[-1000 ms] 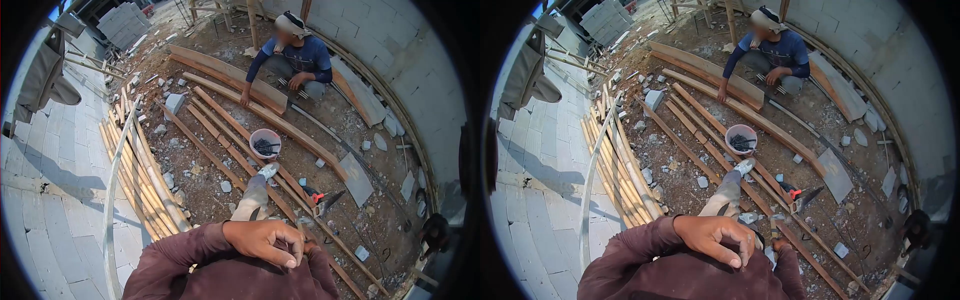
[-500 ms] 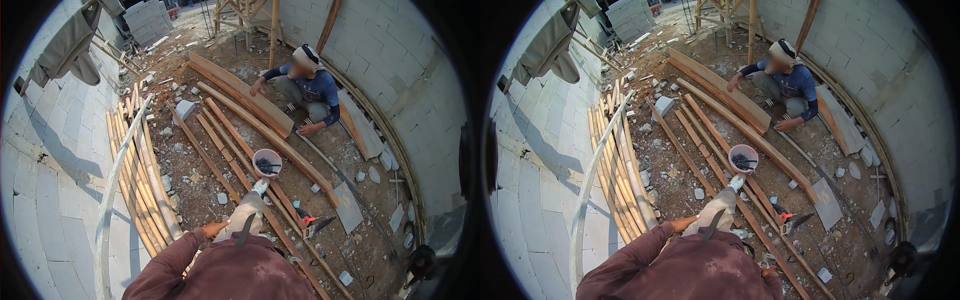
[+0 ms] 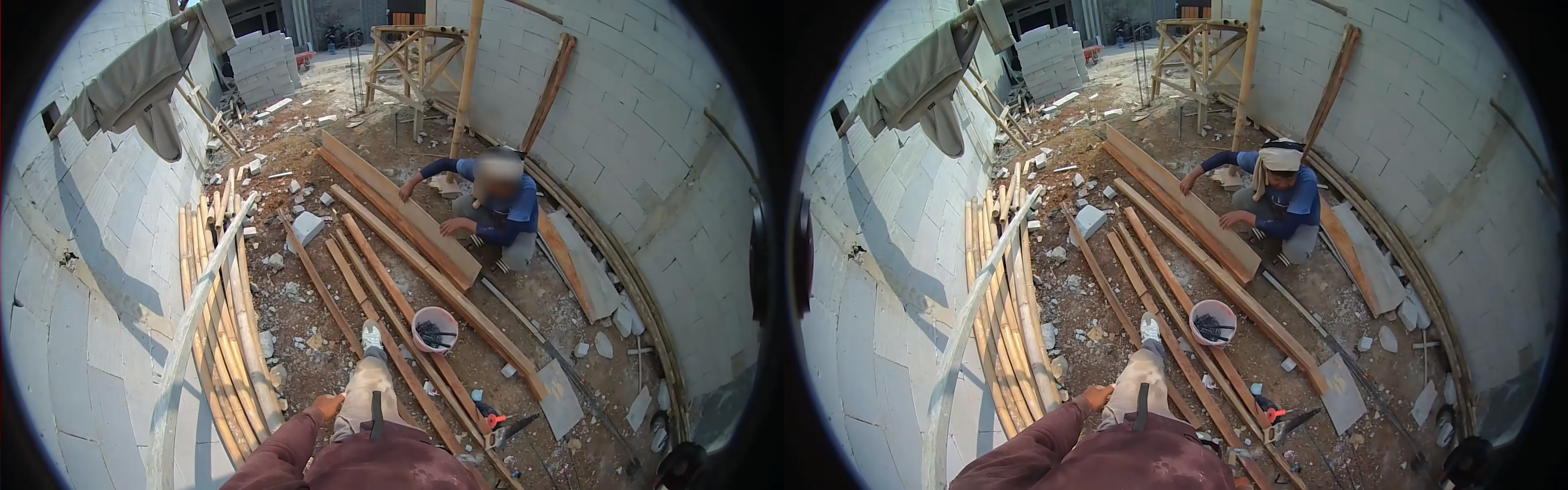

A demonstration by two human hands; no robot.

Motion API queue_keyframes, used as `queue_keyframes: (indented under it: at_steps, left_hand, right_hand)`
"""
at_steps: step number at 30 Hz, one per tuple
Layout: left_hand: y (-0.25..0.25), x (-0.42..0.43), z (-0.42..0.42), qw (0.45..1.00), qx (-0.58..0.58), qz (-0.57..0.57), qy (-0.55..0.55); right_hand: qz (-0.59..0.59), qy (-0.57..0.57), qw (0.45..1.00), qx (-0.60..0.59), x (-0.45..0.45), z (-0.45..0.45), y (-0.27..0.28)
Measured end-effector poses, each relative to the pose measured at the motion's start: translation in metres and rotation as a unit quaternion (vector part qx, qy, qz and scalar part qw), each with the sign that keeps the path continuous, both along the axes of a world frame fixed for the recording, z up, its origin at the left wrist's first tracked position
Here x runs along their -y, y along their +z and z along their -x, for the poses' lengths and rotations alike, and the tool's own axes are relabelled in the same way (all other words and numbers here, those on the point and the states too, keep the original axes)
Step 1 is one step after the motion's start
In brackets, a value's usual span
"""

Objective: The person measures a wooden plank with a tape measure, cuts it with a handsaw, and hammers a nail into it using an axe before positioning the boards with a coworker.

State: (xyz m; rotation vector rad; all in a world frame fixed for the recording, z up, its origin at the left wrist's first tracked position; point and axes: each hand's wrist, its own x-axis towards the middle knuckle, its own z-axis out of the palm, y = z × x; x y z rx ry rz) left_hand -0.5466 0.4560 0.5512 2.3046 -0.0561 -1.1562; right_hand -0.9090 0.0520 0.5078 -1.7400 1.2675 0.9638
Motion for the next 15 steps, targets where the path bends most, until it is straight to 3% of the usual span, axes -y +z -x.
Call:
queue_keyframes:
  at_steps: [4,5,8,9,13,15]
  left_hand:
    - [-0.043,-0.022,-0.008,0.995,0.067,-0.013,-0.079]
    - [-0.025,-0.019,-0.006,0.995,0.076,-0.023,-0.059]
    - [-0.046,-0.030,-0.016,0.998,-0.018,-0.062,-0.023]
    - [-0.081,-0.042,-0.018,0.992,0.011,-0.089,-0.093]
    - [-0.109,-0.036,-0.068,0.959,-0.005,-0.132,-0.250]
    - [-0.134,-0.021,-0.099,0.985,-0.093,-0.144,-0.025]
  right_hand:
    - [-0.010,-0.005,1.000,0.010,0.001,-0.060,0.017]
    - [-0.015,-0.005,1.000,0.008,0.003,-0.072,0.019]
    - [-0.028,-0.006,1.000,-0.011,0.009,-0.098,0.030]
    - [-0.033,-0.003,0.999,-0.024,0.012,-0.103,0.035]
    - [-0.061,0.011,0.994,-0.091,0.033,-0.152,0.054]
    - [-0.080,0.025,0.988,-0.132,0.048,-0.180,0.056]
